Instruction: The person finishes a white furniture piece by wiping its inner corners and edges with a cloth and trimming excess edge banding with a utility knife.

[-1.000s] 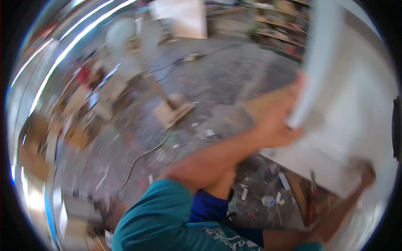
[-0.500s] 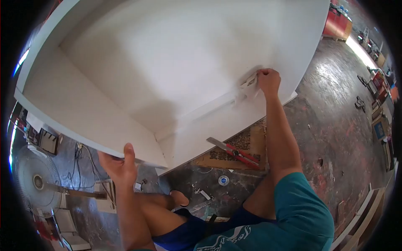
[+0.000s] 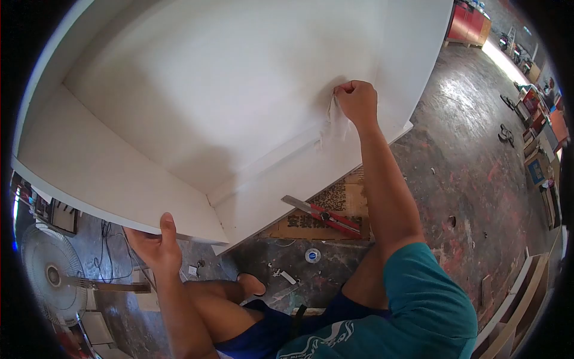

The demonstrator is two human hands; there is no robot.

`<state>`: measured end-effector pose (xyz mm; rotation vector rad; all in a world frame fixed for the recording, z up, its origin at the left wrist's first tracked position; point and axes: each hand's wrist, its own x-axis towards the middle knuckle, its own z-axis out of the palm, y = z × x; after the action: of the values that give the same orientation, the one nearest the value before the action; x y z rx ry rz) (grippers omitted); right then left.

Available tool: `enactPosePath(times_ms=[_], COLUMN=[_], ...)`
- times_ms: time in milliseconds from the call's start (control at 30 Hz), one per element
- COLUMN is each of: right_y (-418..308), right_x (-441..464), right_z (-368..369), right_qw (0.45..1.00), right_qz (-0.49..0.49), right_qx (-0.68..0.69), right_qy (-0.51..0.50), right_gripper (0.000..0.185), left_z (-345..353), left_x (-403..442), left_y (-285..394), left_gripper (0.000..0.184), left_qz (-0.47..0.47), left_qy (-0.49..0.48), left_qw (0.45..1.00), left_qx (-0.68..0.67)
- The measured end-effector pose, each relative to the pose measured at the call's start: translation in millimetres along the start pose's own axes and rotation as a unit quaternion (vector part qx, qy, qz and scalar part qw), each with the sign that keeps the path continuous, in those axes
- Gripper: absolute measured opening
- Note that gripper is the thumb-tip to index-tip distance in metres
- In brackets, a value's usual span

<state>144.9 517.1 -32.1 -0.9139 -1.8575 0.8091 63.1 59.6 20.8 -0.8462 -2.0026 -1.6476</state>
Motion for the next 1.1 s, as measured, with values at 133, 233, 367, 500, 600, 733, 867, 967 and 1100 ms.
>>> enactPosePath(times_ms=[133, 233, 367, 500, 600, 733, 867, 967, 1100], right_y=[35, 24, 47, 35, 17, 36, 14, 27, 22], right_x=[4, 9, 14, 5, 0, 4, 3, 4, 6], right_z=[17, 9, 33, 22, 10, 22, 9, 16, 12], right_qw=[0.999, 1.000, 0.996, 0.997, 0.999, 0.999, 0.998, 0.998, 0.999], right_qz=[0.017, -0.007, -0.059, -0.037, 0.007, 0.033, 0.033, 0.052, 0.044], right_qx=[-0.044, -0.002, -0.048, -0.033, 0.030, 0.002, 0.040, 0.019, 0.029], right_qy=[0.016, -0.012, 0.054, 0.066, 0.038, 0.029, 0.025, 0.030, 0.011], right_gripper=[0.022, 0.020, 0.017, 0.015, 0.013, 0.013, 0.012, 0.012, 0.013], left_z=[0, -5, -12, -17, -12, -14, -20, -18, -23], left_x=[1, -1, -4, -2, 1, 1, 4, 1, 4], left_y=[2, -10, -23, -30, -18, -21, -31, -32, -37], left_gripper=[0.054, 0.054, 0.051, 0.048, 0.049, 0.051, 0.053, 0.054, 0.053], left_qz=[0.012, 0.015, -0.024, 0.012, -0.008, 0.001, -0.003, -0.017, 0.008], left_qy=[-0.015, -0.008, -0.004, -0.022, -0.010, -0.021, -0.025, -0.004, -0.011], left_qw=[1.000, 1.000, 1.000, 0.999, 0.998, 0.997, 0.996, 0.997, 0.994], left_qx=[-0.025, -0.019, -0.016, 0.026, 0.062, 0.072, 0.081, 0.079, 0.112])
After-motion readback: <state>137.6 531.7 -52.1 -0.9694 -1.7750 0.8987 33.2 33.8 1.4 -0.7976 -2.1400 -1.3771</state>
